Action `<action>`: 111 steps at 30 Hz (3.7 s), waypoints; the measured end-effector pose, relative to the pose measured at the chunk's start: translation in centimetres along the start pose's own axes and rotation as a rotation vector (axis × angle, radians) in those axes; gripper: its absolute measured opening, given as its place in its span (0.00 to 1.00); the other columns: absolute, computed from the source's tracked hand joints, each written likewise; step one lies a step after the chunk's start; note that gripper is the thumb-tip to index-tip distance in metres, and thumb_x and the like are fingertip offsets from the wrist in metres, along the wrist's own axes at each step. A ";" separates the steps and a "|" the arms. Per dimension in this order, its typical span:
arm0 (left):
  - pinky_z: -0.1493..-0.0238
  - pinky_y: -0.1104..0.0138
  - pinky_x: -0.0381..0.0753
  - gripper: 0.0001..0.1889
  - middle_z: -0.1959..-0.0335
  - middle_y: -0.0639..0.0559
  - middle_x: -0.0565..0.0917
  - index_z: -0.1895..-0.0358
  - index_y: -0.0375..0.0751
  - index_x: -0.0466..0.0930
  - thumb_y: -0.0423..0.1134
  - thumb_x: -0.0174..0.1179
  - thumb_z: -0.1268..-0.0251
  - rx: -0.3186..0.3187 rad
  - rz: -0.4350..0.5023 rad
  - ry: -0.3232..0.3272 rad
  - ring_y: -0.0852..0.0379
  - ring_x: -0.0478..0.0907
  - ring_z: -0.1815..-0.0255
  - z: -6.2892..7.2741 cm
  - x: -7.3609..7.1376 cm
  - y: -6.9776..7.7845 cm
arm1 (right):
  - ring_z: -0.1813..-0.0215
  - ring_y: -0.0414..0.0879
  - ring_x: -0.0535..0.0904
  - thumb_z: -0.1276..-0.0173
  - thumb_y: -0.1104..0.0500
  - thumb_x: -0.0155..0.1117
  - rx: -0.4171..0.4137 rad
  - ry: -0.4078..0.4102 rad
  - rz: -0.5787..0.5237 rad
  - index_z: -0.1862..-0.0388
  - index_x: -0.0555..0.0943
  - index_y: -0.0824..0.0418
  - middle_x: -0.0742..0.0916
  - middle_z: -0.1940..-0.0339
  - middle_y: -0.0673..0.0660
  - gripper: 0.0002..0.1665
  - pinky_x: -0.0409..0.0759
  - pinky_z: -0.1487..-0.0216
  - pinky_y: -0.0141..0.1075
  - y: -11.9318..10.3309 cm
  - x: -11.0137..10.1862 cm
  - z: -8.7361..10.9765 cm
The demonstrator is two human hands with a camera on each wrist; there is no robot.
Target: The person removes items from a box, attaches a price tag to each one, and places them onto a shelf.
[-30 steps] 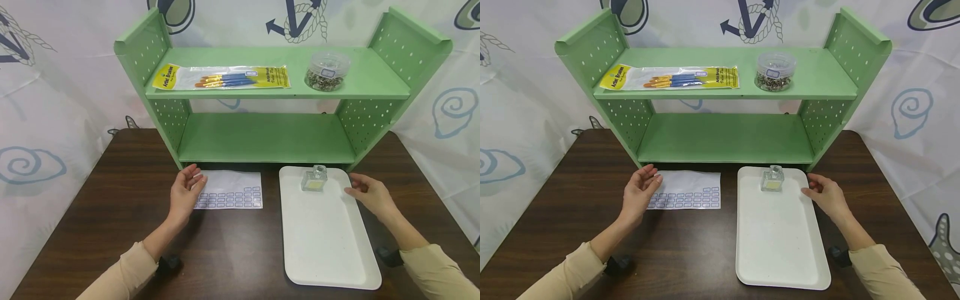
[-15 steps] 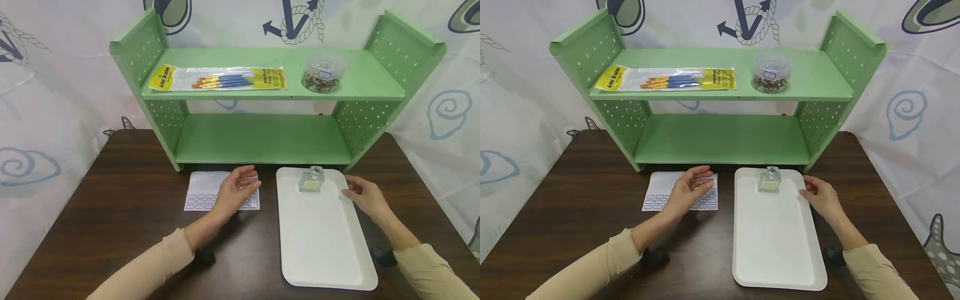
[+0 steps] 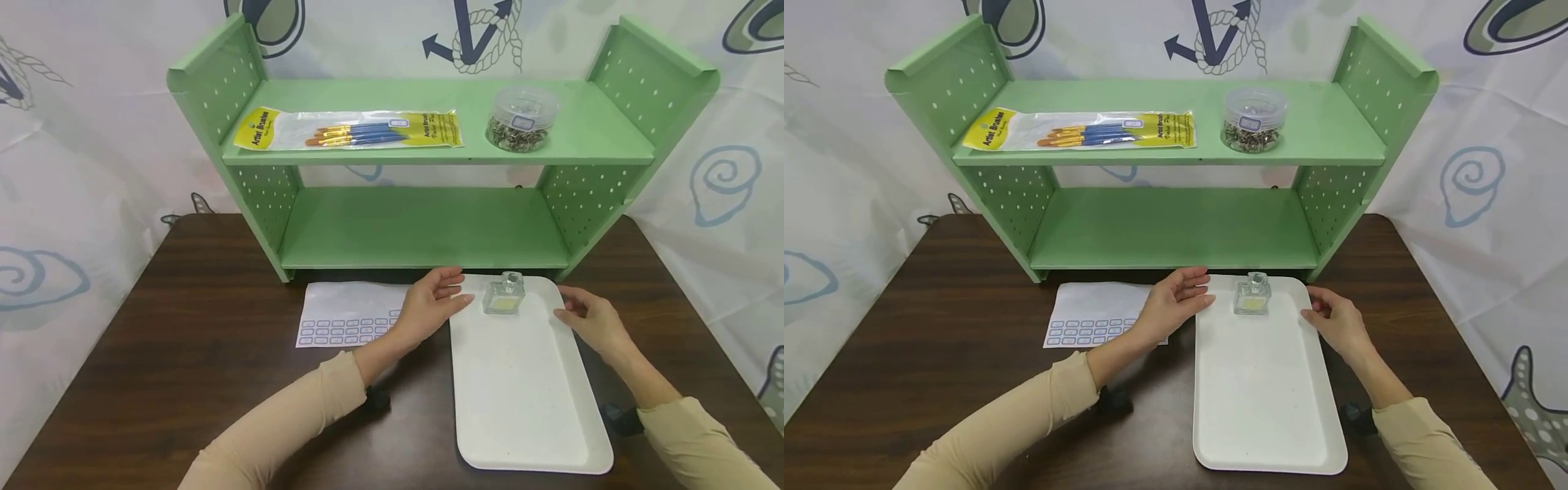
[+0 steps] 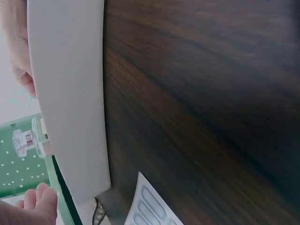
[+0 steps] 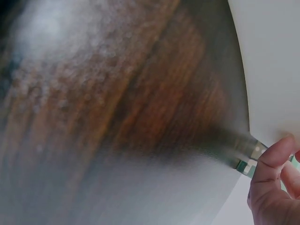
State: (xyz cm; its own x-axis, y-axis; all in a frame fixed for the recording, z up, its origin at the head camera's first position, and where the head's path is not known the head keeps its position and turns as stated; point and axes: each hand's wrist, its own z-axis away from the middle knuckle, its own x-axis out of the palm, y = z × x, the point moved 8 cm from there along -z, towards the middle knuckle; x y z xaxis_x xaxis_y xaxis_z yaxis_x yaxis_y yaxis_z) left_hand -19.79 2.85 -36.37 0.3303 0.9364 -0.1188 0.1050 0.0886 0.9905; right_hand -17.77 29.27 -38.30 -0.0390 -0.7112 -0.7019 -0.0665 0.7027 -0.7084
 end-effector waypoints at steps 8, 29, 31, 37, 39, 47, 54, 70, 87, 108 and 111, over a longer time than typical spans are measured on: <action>0.40 0.64 0.72 0.26 0.42 0.44 0.77 0.38 0.37 0.69 0.36 0.63 0.40 0.027 -0.056 -0.018 0.49 0.74 0.40 -1.9 2.4 0.2 | 0.70 0.34 0.67 0.38 0.69 0.61 -0.024 0.017 -0.007 0.44 0.73 0.75 0.75 0.68 0.58 0.23 0.68 0.74 0.25 -0.2 0.0 0.0; 0.39 0.65 0.72 0.23 0.43 0.47 0.79 0.40 0.38 0.73 0.38 0.63 0.39 0.076 -0.161 -0.034 0.54 0.75 0.41 -4.1 5.6 0.3 | 0.69 0.35 0.67 0.36 0.68 0.60 0.004 0.011 -0.039 0.42 0.71 0.74 0.73 0.67 0.58 0.24 0.67 0.75 0.26 0.2 0.1 0.2; 0.40 0.67 0.72 0.23 0.43 0.48 0.80 0.41 0.38 0.74 0.38 0.63 0.39 0.076 -0.173 -0.033 0.55 0.76 0.42 -4.2 5.7 0.2 | 0.69 0.35 0.67 0.36 0.68 0.60 0.004 0.013 -0.041 0.42 0.71 0.74 0.73 0.68 0.58 0.24 0.67 0.75 0.26 0.2 0.1 0.2; 0.45 0.72 0.74 0.21 0.48 0.48 0.82 0.43 0.39 0.76 0.39 0.64 0.40 0.080 -0.219 -0.011 0.56 0.78 0.45 -4.4 6.0 0.2 | 0.70 0.35 0.67 0.36 0.69 0.60 0.000 0.017 -0.040 0.42 0.71 0.75 0.73 0.68 0.58 0.24 0.67 0.75 0.26 0.1 0.1 0.2; 0.47 0.72 0.75 0.20 0.50 0.48 0.83 0.44 0.39 0.78 0.38 0.64 0.40 0.083 -0.227 0.000 0.56 0.79 0.47 -4.4 6.0 0.3 | 0.70 0.35 0.67 0.37 0.69 0.60 -0.001 0.018 -0.041 0.42 0.71 0.75 0.73 0.68 0.58 0.24 0.67 0.75 0.26 0.1 0.1 0.2; 0.47 0.72 0.75 0.17 0.52 0.49 0.84 0.47 0.41 0.79 0.39 0.64 0.40 0.066 -0.221 0.010 0.60 0.79 0.49 -4.4 6.0 0.3 | 0.69 0.37 0.67 0.36 0.68 0.59 0.025 0.001 -0.043 0.40 0.70 0.74 0.73 0.67 0.58 0.25 0.67 0.75 0.27 0.2 0.2 0.2; 0.47 0.71 0.76 0.16 0.55 0.50 0.85 0.49 0.41 0.80 0.38 0.65 0.42 0.063 -0.203 0.012 0.61 0.80 0.52 -4.4 5.9 0.3 | 0.70 0.37 0.67 0.36 0.69 0.59 0.016 0.008 -0.043 0.41 0.70 0.74 0.73 0.68 0.58 0.25 0.67 0.76 0.27 0.1 0.2 0.2; 0.51 0.75 0.77 0.15 0.56 0.51 0.85 0.50 0.43 0.81 0.39 0.65 0.42 0.039 -0.112 0.011 0.62 0.80 0.55 -3.5 5.5 1.0 | 0.67 0.38 0.68 0.34 0.66 0.59 0.034 -0.019 -0.045 0.39 0.69 0.73 0.73 0.66 0.58 0.26 0.68 0.74 0.25 0.4 0.4 0.3; 0.58 0.73 0.79 0.15 0.58 0.51 0.85 0.51 0.46 0.81 0.40 0.66 0.42 0.060 -0.070 0.002 0.59 0.81 0.58 -1.0 1.0 3.9 | 0.68 0.37 0.67 0.34 0.66 0.59 -0.005 -0.001 -0.046 0.40 0.70 0.74 0.74 0.67 0.58 0.24 0.67 0.75 0.25 0.3 0.3 0.2; 0.61 0.70 0.80 0.15 0.58 0.44 0.84 0.53 0.36 0.80 0.34 0.67 0.45 -0.010 -0.173 0.015 0.54 0.82 0.57 5.7 -7.8 1.9 | 0.69 0.37 0.67 0.34 0.66 0.60 -0.002 -0.002 -0.042 0.39 0.69 0.74 0.74 0.68 0.58 0.26 0.67 0.76 0.26 0.4 0.2 0.1; 0.61 0.71 0.80 0.14 0.59 0.43 0.85 0.54 0.36 0.81 0.33 0.67 0.46 -0.038 -0.176 0.018 0.54 0.82 0.58 6.6 -8.4 1.1 | 0.69 0.37 0.67 0.34 0.66 0.59 -0.003 -0.007 -0.043 0.39 0.69 0.74 0.74 0.68 0.58 0.25 0.68 0.76 0.26 0.3 0.2 0.2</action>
State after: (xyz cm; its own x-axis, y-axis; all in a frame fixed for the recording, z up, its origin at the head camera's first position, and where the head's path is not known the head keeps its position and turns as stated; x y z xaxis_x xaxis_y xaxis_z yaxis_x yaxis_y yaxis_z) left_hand -16.25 -7.18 -34.69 0.2926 0.9114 -0.2893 0.1241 0.2637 0.9566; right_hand -17.56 29.35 -38.71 -0.0295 -0.7405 -0.6715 -0.0706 0.6716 -0.7375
